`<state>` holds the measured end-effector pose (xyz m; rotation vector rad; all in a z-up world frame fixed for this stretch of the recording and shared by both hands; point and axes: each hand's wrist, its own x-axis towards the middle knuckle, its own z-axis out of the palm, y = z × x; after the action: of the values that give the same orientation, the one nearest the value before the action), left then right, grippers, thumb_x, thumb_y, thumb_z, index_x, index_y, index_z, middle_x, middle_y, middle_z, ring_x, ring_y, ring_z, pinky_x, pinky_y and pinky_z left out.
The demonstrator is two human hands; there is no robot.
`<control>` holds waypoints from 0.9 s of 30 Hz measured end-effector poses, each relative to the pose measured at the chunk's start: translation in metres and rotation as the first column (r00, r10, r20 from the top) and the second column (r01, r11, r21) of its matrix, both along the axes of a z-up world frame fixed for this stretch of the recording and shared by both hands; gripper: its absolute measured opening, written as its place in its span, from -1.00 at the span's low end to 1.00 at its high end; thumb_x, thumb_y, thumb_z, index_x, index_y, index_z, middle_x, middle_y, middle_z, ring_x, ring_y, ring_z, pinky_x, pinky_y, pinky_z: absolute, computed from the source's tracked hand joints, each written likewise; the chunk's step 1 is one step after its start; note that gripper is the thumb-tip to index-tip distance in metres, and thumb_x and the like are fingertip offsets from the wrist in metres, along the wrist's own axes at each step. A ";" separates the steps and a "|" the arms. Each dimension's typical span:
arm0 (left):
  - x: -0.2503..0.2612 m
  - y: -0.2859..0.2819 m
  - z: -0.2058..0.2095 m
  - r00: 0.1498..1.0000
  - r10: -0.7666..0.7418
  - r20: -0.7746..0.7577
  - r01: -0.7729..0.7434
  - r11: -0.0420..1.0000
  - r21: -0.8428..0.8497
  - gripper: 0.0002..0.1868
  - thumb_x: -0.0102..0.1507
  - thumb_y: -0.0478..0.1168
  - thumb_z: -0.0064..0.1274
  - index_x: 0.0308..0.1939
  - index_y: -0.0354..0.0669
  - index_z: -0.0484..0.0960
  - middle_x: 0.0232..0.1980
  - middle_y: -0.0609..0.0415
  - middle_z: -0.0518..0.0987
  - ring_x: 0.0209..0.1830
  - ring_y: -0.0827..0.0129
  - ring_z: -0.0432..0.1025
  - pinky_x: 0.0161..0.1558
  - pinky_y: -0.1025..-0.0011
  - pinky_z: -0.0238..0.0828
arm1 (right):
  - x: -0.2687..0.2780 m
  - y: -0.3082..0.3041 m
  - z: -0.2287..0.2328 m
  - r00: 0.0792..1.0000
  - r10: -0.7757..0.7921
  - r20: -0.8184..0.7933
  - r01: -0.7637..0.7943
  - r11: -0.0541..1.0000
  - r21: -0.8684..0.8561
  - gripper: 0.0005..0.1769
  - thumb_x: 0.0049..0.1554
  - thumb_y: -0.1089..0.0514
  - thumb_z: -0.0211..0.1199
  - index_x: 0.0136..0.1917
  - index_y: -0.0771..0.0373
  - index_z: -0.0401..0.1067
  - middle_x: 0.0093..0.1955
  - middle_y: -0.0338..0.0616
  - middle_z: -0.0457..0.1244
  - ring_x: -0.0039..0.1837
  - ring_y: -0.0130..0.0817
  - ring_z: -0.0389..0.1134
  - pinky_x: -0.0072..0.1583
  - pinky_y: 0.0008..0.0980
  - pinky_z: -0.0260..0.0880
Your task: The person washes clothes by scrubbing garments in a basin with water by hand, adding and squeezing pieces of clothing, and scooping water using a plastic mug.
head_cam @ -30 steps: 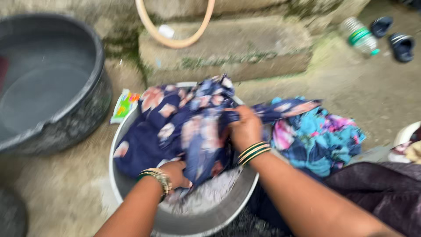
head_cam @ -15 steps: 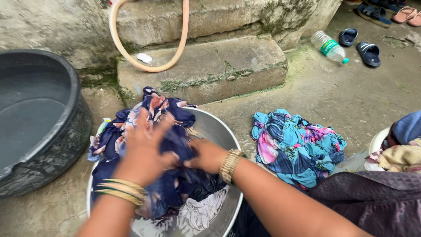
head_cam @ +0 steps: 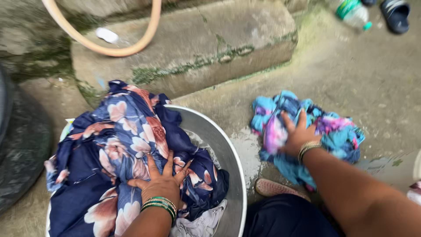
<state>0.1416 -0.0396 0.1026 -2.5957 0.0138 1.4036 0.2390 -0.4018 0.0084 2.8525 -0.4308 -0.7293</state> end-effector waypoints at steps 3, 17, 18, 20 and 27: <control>0.005 -0.001 -0.012 1.000 -0.019 0.009 0.019 0.999 0.027 -0.12 0.34 0.12 0.09 0.56 0.83 -0.14 0.71 0.26 -0.63 0.65 -0.40 -0.68 0.15 -0.72 -0.08 | 0.048 -0.050 -0.022 0.978 -0.022 0.206 -0.021 0.979 0.202 0.10 -0.12 -0.09 0.50 0.61 -0.22 0.05 0.49 0.18 0.19 0.38 0.16 0.35 0.39 -0.04 0.35; -0.013 0.002 -0.032 0.989 -0.002 0.147 0.000 1.000 0.012 -0.07 0.27 0.05 0.20 0.54 0.86 -0.06 0.74 0.31 -0.53 0.68 -0.30 -0.58 0.22 -0.68 -0.13 | -0.006 -0.111 -0.205 0.553 -0.628 0.548 -0.273 0.485 0.831 -0.38 0.14 0.09 0.25 0.42 0.34 0.29 0.30 -0.01 0.33 0.28 -0.11 0.35 0.26 -0.16 0.31; -0.013 0.008 -0.033 0.996 0.043 0.081 -0.040 0.999 -0.032 0.06 0.23 0.03 0.28 0.57 0.86 -0.15 0.74 0.32 -0.53 0.70 -0.22 -0.60 0.29 -0.65 -0.16 | -0.003 -0.114 -0.188 0.536 -0.626 0.566 -0.298 0.487 0.821 -0.38 0.14 0.09 0.25 0.42 0.34 0.29 0.30 -0.01 0.33 0.28 -0.11 0.35 0.26 -0.16 0.31; -0.001 0.020 -0.040 0.986 -0.105 0.131 0.119 0.988 -0.103 0.02 0.23 0.17 0.27 0.60 0.66 -0.11 0.71 0.10 -0.34 0.71 -0.07 -0.44 0.39 -0.59 -0.32 | -0.008 -0.119 -0.148 0.558 -0.698 0.448 -0.465 0.184 0.866 -0.39 0.18 0.08 0.26 0.44 0.35 0.30 0.33 -0.10 0.31 0.29 -0.26 0.33 0.32 -0.28 0.26; 0.012 0.004 0.089 0.817 0.565 0.113 0.028 0.156 -0.987 0.30 0.02 0.00 0.39 0.64 0.42 -0.23 0.63 0.02 0.08 0.50 0.11 0.25 0.27 -0.15 0.36 | 0.000 -0.009 0.130 0.483 -0.681 0.550 -0.688 0.093 0.720 -0.43 0.13 0.05 0.32 0.33 0.36 0.37 0.24 -0.02 0.35 0.24 -0.17 0.38 0.30 -0.23 0.35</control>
<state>0.1541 -0.0361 0.1911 -4.2271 0.5922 0.7768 0.2386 -0.4108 0.1380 4.3155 0.2967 1.6041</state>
